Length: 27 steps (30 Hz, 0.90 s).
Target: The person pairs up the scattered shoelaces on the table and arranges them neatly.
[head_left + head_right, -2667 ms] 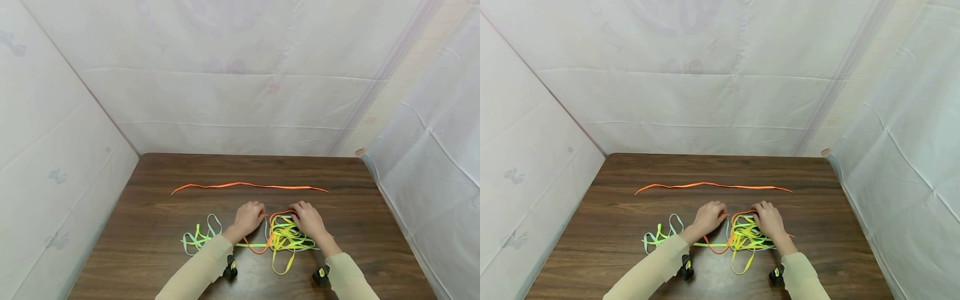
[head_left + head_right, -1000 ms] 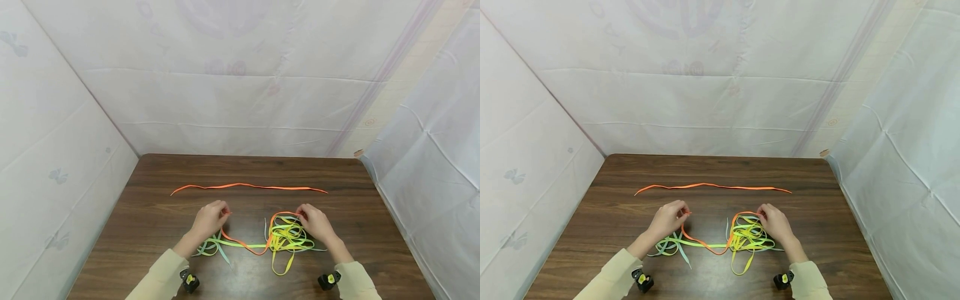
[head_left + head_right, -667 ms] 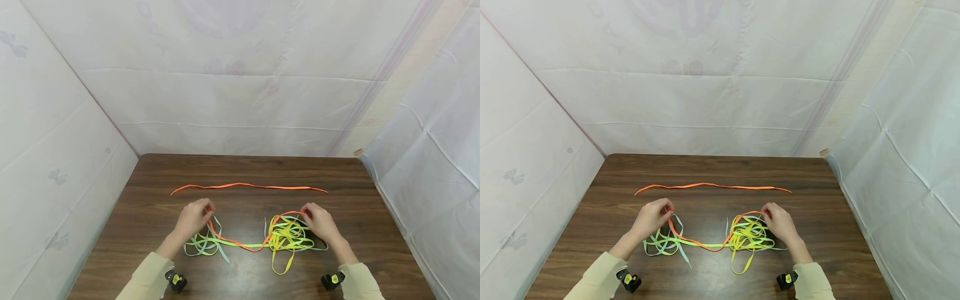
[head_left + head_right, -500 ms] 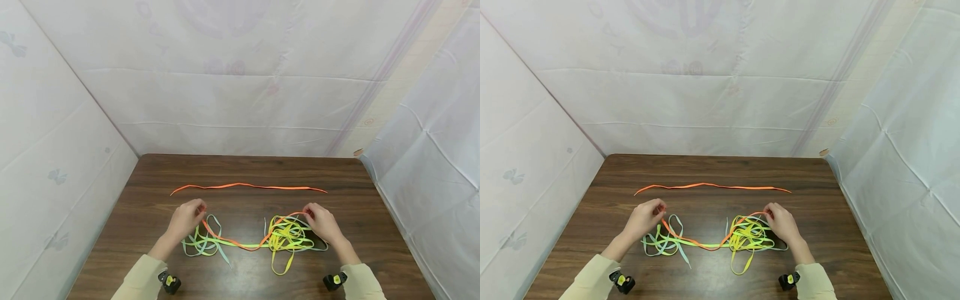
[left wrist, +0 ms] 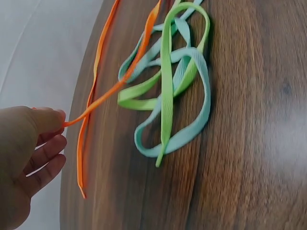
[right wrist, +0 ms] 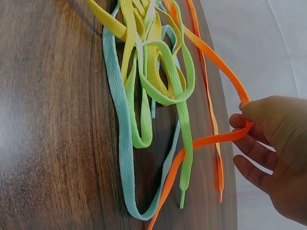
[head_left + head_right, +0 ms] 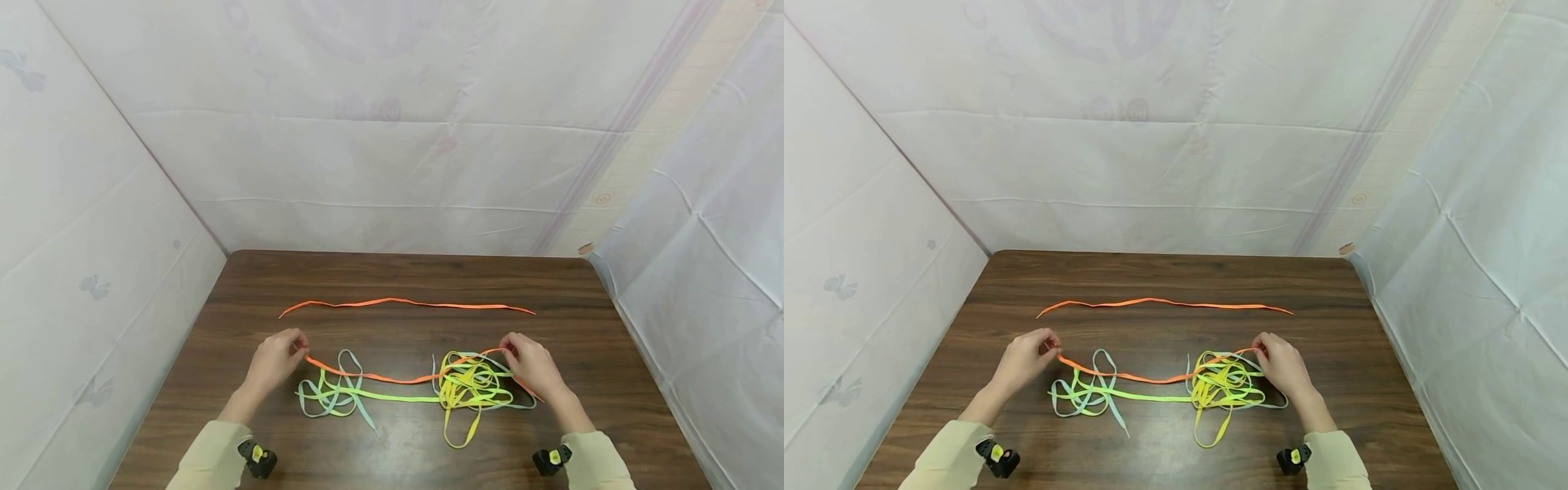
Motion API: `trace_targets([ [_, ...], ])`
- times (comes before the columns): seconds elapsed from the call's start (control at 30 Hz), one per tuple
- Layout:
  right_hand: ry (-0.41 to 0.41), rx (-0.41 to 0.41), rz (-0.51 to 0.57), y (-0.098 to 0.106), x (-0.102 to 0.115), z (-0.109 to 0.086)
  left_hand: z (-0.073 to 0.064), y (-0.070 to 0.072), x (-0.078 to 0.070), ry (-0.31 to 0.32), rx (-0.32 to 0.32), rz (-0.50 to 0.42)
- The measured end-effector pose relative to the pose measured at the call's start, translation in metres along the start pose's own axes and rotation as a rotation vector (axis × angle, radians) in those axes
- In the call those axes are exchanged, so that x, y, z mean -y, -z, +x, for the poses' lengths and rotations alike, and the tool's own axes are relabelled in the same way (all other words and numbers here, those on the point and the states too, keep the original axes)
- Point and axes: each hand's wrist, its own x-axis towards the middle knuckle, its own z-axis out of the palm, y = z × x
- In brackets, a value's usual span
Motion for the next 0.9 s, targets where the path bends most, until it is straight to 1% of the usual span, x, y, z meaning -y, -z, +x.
trace_targets([
  [0.07,-0.01,0.01,0.004,0.001,-0.001,0.0,-0.001,0.001,0.005,0.022,-0.003,-0.001],
  [0.2,-0.017,0.016,0.006,0.001,-0.004,-0.001,-0.003,0.003,0.012,0.066,0.013,-0.008],
  [0.3,-0.019,0.013,0.001,0.002,-0.006,-0.001,-0.004,0.005,0.016,0.082,0.027,-0.012],
  [0.47,-0.024,0.013,0.0,0.002,-0.008,-0.002,-0.007,0.008,0.022,0.077,0.028,-0.001],
  [0.63,-0.001,-0.008,-0.012,0.004,-0.01,-0.002,-0.011,0.011,0.028,0.076,0.029,0.015],
  [0.83,0.033,-0.033,-0.033,0.008,-0.012,-0.002,-0.013,0.013,0.033,0.107,0.069,0.041],
  [0.9,0.036,-0.03,-0.039,0.008,-0.013,-0.002,-0.014,0.012,0.035,0.106,0.085,0.058],
])
